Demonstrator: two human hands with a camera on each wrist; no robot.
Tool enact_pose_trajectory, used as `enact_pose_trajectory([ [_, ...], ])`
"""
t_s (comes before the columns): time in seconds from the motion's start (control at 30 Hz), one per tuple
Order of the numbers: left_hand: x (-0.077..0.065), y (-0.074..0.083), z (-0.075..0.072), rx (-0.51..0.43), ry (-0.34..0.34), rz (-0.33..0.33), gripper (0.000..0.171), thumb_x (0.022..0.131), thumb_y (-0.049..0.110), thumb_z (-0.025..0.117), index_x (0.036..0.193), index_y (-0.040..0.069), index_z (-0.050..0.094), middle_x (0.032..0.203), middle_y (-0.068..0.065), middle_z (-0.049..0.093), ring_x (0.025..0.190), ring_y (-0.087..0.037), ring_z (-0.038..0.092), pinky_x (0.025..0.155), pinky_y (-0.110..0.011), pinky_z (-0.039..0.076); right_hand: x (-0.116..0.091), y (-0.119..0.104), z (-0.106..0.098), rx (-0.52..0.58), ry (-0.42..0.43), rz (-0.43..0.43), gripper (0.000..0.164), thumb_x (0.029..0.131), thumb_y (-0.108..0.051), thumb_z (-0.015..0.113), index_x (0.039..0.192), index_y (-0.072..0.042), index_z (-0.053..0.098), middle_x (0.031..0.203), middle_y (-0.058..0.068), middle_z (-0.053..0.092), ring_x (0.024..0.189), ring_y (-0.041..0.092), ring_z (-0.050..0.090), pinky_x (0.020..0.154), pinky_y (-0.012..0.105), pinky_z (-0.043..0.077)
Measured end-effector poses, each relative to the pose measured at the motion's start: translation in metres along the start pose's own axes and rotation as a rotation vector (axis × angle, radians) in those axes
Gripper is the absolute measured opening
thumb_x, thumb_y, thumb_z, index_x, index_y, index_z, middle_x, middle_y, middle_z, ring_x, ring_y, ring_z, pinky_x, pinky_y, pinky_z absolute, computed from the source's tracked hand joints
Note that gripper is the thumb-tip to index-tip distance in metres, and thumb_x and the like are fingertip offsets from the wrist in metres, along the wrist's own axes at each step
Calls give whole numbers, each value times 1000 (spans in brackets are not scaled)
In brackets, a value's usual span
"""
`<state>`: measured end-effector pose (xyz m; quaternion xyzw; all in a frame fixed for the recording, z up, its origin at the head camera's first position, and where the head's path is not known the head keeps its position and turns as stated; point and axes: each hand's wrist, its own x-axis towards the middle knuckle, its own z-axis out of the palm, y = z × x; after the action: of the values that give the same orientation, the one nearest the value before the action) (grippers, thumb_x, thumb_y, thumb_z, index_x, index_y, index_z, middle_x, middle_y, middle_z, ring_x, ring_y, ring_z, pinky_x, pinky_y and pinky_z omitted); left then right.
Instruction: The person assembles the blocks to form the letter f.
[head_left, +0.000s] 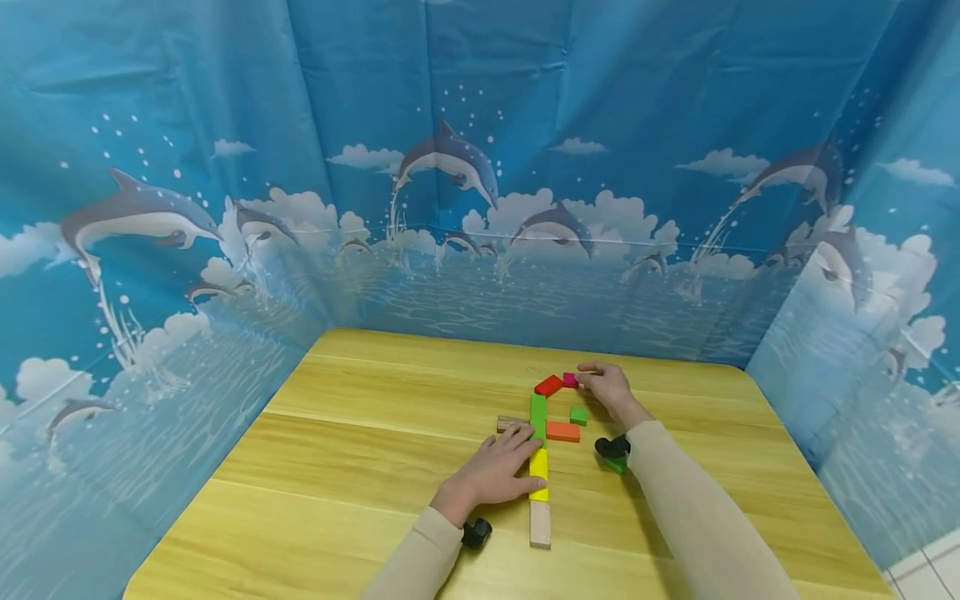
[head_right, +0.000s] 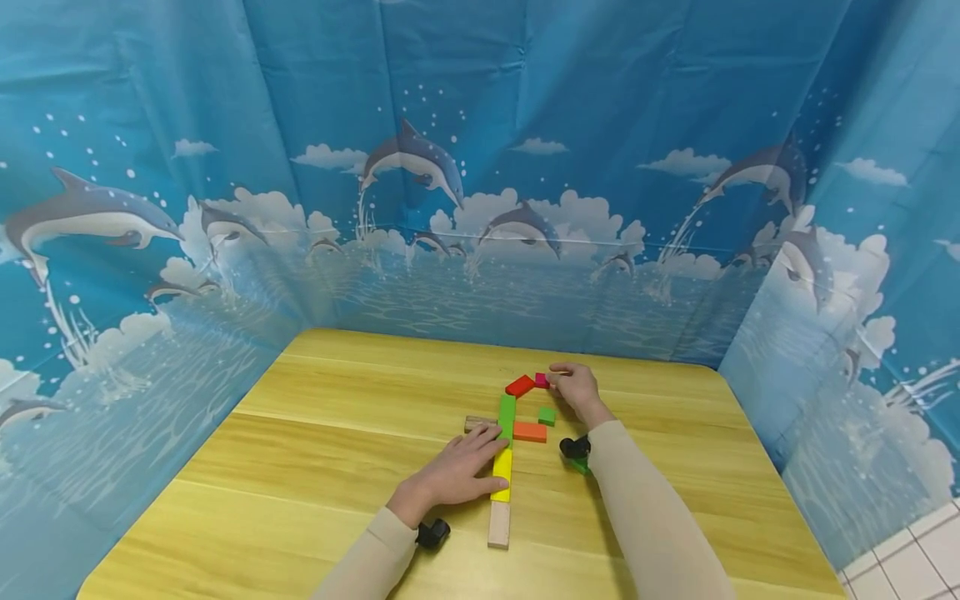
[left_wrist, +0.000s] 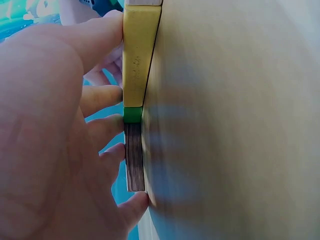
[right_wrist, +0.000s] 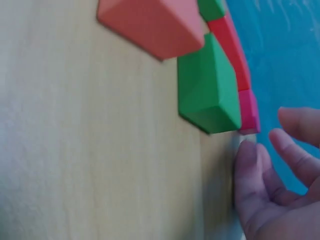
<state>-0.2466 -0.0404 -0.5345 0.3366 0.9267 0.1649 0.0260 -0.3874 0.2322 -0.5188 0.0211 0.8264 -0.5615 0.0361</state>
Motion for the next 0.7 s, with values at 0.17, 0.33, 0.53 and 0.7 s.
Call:
enact_pose_trajectory([
  [0.17,-1,-1,2,-4,3,2,72,100,61,48,159,22,35,166,-2,21,153,-24,14,117,-59,22,-14,-4,-3,0,-4,-4,43,105,-20,56,144,-2,54,142,23,50,121,39,54,96,44,52],
  [0.33,-3,-2,3,-16,-9,1,72,100,62,47,159,23,33,167,-1,20,153,-24,13,117,-60,21,-31,0,-6,-10,-46,2,41,103,-21,59,140,-2,57,140,22,52,120,38,54,93,44,52],
  [0.53,-4,-2,4,-39,-13,4,72,100,62,47,159,22,34,167,-2,20,153,-24,12,117,-61,20,-51,7,-6,-127,-79,-35,40,102,-24,61,136,-3,61,139,20,56,123,40,53,97,50,49],
  [0.7,-3,0,1,-47,-21,5,72,101,61,46,160,23,33,167,-1,19,154,-24,11,118,-60,18,-63,6,-4,-195,-83,-77,38,102,-22,61,136,-4,62,141,19,56,129,41,49,102,57,44],
])
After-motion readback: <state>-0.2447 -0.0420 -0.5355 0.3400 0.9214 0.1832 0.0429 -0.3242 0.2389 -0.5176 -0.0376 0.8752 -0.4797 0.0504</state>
